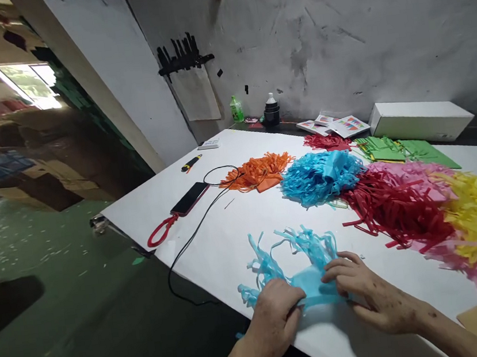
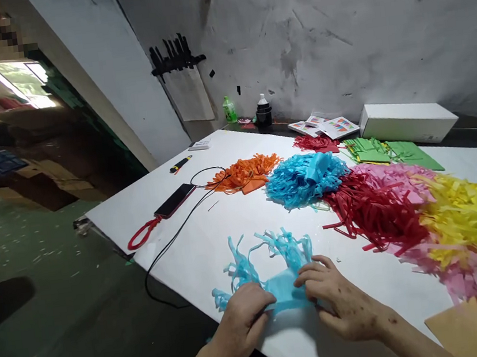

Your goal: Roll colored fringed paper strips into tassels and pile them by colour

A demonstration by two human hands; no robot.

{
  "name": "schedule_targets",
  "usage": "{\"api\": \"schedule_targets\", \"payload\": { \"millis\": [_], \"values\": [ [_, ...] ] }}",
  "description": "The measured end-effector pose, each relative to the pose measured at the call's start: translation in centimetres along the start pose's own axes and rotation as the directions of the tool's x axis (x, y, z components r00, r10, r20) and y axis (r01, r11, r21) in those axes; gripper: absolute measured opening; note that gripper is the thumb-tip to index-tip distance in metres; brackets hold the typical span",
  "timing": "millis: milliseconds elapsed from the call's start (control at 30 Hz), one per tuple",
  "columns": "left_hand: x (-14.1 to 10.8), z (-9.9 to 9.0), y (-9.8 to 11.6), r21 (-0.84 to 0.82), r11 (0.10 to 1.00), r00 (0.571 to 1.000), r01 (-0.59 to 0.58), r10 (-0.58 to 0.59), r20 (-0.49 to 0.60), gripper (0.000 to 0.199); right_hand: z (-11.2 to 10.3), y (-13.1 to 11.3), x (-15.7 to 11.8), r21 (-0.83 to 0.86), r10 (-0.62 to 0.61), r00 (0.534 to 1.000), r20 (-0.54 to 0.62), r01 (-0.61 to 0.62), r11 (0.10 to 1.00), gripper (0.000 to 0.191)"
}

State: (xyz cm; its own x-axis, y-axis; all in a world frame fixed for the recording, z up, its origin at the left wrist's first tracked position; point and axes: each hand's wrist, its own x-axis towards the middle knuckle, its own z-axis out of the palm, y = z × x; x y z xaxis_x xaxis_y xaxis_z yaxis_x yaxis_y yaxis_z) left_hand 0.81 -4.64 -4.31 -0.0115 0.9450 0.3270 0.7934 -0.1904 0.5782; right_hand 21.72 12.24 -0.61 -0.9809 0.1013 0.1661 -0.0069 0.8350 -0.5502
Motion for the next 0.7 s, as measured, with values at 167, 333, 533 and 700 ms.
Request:
{"api": "schedule_targets", "payload": {
  "millis": [167, 333, 533, 700],
  "values": [
    [0.0, -0.4, 0.2, 0.065, 0.998, 0.999, -0.023, 0.025, -0.029, 0.020, 1.0, 1.3, 1.0, -0.020, 0.062, 0.998, -0.025, -0.063, 0.998, 0.030],
    [0.3, 0.1, -0.3, 0.128, 0.988, 0.995, 0.083, -0.075, -0.068, 0.030, 2.4, 2.5, 1.6, -0.083, 0.129, 0.986, -0.101, -0.138, 0.987, 0.017],
    [1.3, 0.8, -1.2, 0.141, 0.967, 0.975, 0.211, -0.199, -0.095, 0.018, 3.3, 3.0, 1.8, -0.178, 0.178, 0.966, -0.187, -0.211, 0.961, 0.015],
    [1.5, 1.0, -1.3, 0.178, 0.959, 0.974, 0.221, -0.208, -0.088, 0.017, 3.0, 2.9, 3.0, -0.155, 0.089, 0.953, -0.291, -0.139, 0.978, 0.013]
  ]
}}
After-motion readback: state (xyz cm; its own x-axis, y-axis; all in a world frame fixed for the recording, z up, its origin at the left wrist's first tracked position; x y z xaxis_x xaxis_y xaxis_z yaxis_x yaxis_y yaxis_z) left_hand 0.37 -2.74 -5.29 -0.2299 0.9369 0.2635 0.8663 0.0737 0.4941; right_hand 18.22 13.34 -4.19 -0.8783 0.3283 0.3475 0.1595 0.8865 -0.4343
